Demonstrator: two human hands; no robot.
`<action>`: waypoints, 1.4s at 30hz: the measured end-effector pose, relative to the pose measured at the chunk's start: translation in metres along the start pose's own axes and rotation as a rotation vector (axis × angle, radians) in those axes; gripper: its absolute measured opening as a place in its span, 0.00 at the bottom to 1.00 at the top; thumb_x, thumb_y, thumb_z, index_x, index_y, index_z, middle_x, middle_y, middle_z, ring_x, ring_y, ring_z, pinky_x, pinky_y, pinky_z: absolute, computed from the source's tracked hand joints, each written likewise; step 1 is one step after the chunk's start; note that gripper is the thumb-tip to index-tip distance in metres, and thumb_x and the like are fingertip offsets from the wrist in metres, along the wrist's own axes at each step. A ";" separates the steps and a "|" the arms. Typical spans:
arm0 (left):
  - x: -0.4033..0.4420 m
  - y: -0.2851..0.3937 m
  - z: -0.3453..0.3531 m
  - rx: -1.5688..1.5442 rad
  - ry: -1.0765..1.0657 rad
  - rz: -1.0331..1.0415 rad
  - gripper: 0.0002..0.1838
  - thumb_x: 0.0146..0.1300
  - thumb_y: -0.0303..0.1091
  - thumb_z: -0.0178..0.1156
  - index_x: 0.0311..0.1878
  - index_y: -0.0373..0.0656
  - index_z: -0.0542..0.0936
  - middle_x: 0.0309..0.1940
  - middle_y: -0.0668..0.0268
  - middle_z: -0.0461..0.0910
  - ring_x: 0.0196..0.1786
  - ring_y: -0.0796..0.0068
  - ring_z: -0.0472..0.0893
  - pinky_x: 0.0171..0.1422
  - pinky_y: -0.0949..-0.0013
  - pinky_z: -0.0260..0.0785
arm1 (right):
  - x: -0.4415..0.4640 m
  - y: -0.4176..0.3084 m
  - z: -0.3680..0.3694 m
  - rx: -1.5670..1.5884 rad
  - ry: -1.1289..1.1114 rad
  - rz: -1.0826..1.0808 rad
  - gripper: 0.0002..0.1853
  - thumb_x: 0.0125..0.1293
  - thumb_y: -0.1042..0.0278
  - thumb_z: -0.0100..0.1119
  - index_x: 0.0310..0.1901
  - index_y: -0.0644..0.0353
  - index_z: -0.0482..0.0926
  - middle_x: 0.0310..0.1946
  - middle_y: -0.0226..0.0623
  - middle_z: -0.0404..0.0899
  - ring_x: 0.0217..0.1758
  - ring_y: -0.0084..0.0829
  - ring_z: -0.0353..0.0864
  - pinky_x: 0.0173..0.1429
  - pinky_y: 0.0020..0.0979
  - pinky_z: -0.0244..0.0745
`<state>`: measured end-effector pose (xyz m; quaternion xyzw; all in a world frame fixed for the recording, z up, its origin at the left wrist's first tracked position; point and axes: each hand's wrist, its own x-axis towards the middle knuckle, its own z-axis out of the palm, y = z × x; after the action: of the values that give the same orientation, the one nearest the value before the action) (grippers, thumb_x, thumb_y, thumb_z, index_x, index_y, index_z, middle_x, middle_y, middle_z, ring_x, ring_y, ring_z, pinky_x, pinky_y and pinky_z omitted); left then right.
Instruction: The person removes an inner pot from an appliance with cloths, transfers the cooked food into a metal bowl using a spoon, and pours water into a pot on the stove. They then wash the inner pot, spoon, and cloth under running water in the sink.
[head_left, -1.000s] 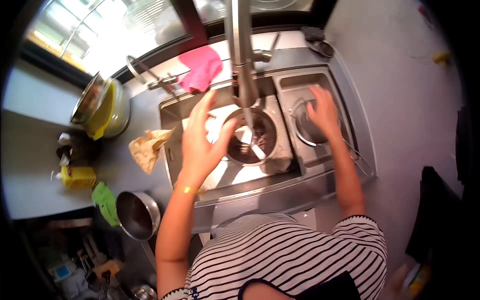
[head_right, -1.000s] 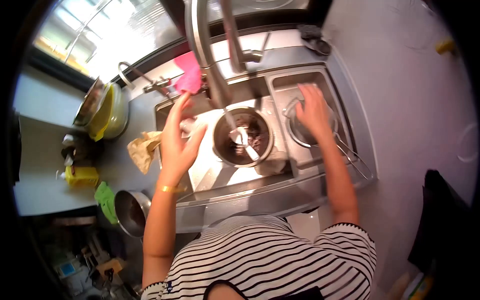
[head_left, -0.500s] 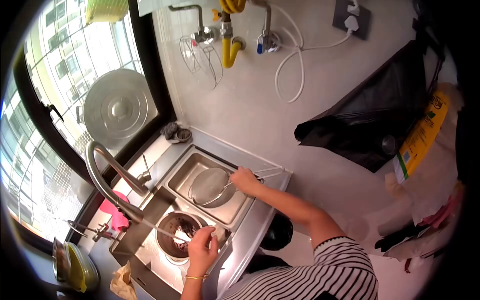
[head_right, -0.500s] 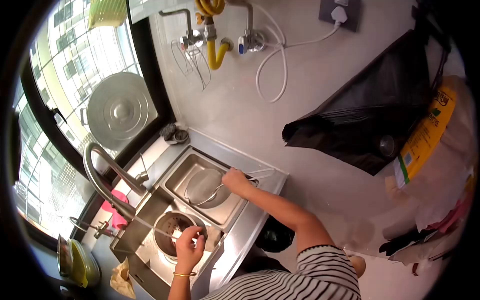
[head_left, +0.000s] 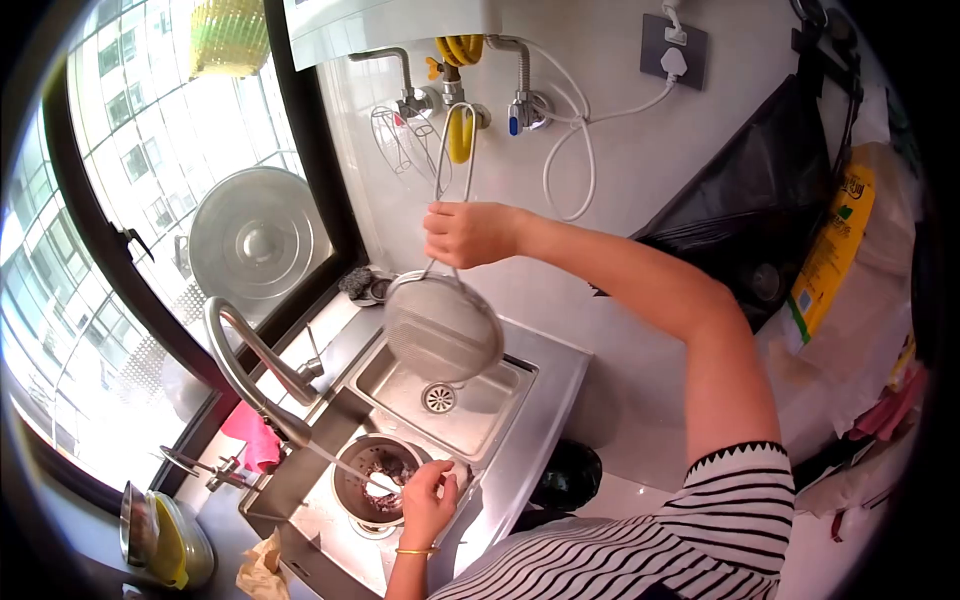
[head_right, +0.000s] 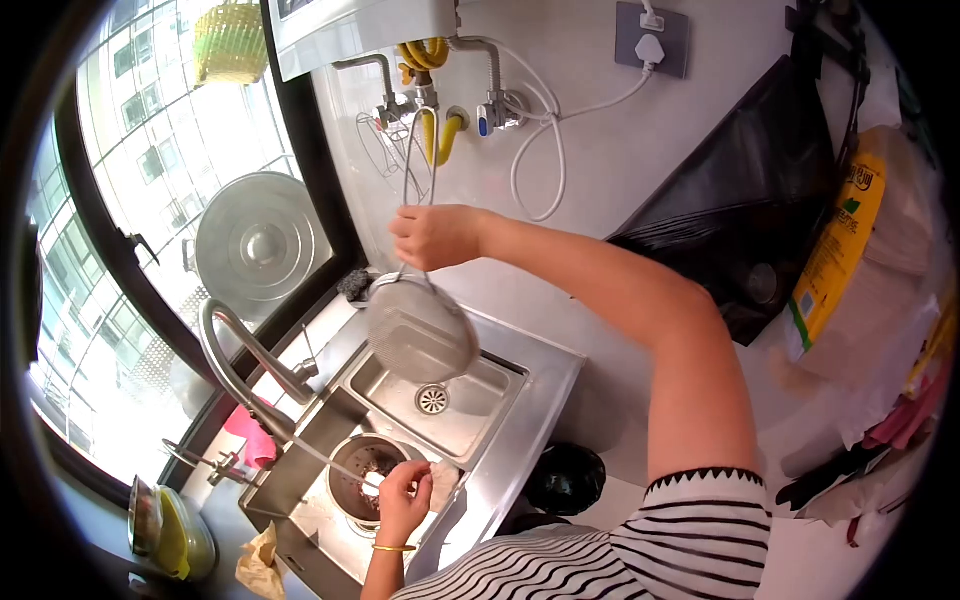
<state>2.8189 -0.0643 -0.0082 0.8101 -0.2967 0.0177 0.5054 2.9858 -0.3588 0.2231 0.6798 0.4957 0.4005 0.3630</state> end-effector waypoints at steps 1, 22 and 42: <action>-0.003 -0.005 -0.002 -0.012 0.036 0.010 0.10 0.50 0.23 0.59 0.38 0.38 0.78 0.32 0.60 0.79 0.26 0.69 0.78 0.28 0.70 0.69 | -0.008 0.002 0.001 0.018 -0.044 -0.017 0.05 0.46 0.68 0.55 0.19 0.55 0.69 0.20 0.26 0.68 0.33 0.27 0.69 0.48 0.29 0.68; -0.058 -0.017 -0.004 0.013 0.183 -0.180 0.06 0.54 0.22 0.59 0.36 0.36 0.80 0.28 0.62 0.79 0.25 0.78 0.78 0.26 0.78 0.68 | -0.106 -0.025 0.021 -0.233 -0.421 0.341 0.05 0.44 0.68 0.54 0.21 0.57 0.79 0.24 0.33 0.75 0.40 0.33 0.71 0.58 0.34 0.65; -0.367 0.111 -0.003 0.179 0.892 -0.603 0.10 0.57 0.31 0.50 0.41 0.42 0.77 0.37 0.57 0.77 0.40 0.53 0.77 0.41 0.59 0.71 | 0.213 -0.479 -0.254 1.869 0.243 -0.274 0.05 0.42 0.75 0.59 0.25 0.58 0.77 0.21 0.42 0.74 0.25 0.45 0.74 0.29 0.41 0.70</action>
<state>2.4623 0.0734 -0.0379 0.8129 0.1947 0.2390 0.4940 2.6129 -0.0111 -0.0590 0.5846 0.7251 -0.1361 -0.3376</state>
